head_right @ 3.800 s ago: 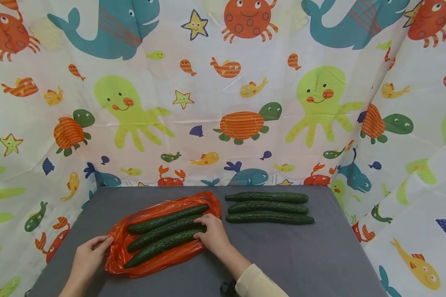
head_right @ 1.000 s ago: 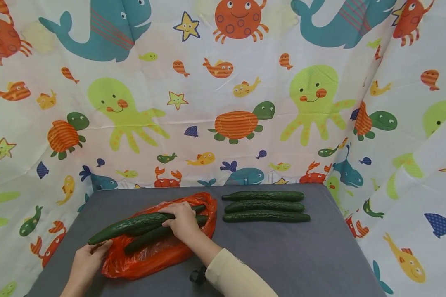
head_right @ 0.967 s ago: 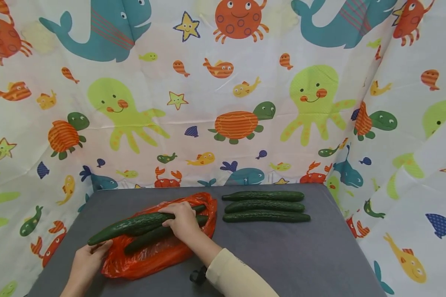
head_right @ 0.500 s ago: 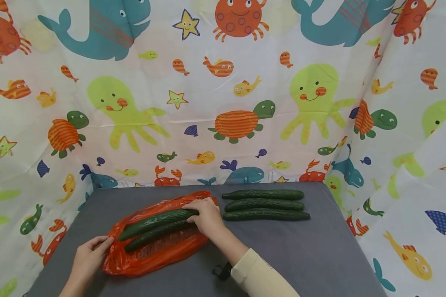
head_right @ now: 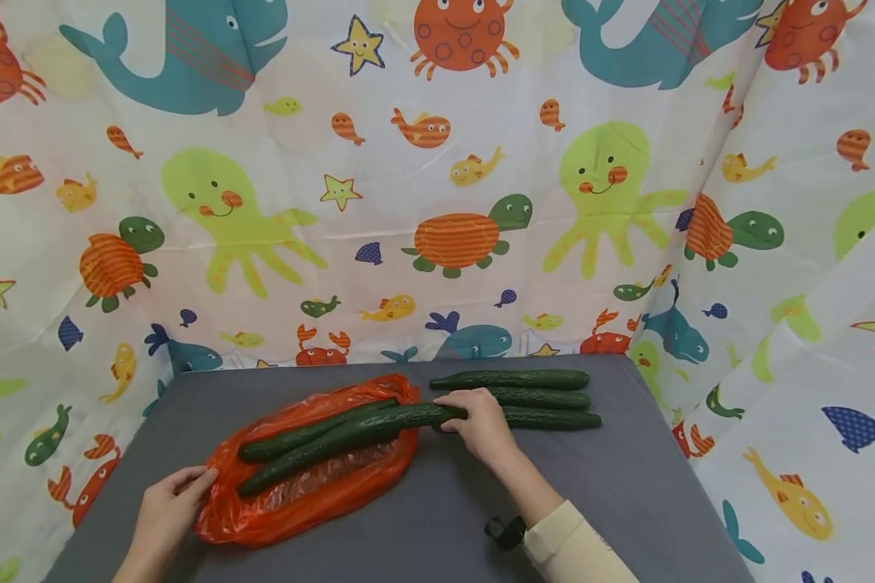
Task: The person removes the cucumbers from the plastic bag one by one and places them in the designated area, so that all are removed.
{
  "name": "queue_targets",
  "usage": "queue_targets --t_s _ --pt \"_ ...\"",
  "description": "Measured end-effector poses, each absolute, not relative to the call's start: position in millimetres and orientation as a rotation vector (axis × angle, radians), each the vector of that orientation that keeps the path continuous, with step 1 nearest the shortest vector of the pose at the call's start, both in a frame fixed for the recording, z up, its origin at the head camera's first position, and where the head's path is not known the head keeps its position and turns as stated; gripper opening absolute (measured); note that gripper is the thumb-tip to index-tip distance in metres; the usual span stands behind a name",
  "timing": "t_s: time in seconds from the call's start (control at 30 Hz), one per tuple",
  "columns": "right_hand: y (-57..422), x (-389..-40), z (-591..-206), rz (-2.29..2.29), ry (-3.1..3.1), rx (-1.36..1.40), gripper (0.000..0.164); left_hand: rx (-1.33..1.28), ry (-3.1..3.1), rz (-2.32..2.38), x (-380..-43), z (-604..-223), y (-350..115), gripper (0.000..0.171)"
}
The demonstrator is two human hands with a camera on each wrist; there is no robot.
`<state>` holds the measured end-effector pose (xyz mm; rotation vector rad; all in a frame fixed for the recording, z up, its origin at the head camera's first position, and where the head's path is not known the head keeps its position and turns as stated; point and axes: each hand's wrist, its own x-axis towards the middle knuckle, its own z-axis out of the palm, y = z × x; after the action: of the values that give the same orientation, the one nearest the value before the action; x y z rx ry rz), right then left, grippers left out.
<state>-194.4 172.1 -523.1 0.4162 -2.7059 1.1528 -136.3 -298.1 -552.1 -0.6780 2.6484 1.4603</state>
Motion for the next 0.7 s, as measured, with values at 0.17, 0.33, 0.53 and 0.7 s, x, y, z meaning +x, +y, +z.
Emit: queue_targets --t_s 0.17,0.33,0.53,0.7 --pt "199.2 -194.3 -528.7 1.123 -2.745 0.358 0.044 -0.725 2.673 1.448 -139.2 -552.8 -297.9 0.058" --pt "230.0 -192.0 -537.2 1.052 -2.811 0.305 0.045 -0.735 2.67 1.457 -140.4 -554.6 -296.7 0.058" --pt "267.5 -187.8 -546.8 0.994 -2.866 0.297 0.043 -0.741 2.665 1.444 -139.5 -554.5 -296.5 0.058" --pt "297.1 -184.0 -555.3 0.945 -2.881 0.269 0.042 -0.739 2.642 1.448 -139.0 -553.6 -299.1 0.056"
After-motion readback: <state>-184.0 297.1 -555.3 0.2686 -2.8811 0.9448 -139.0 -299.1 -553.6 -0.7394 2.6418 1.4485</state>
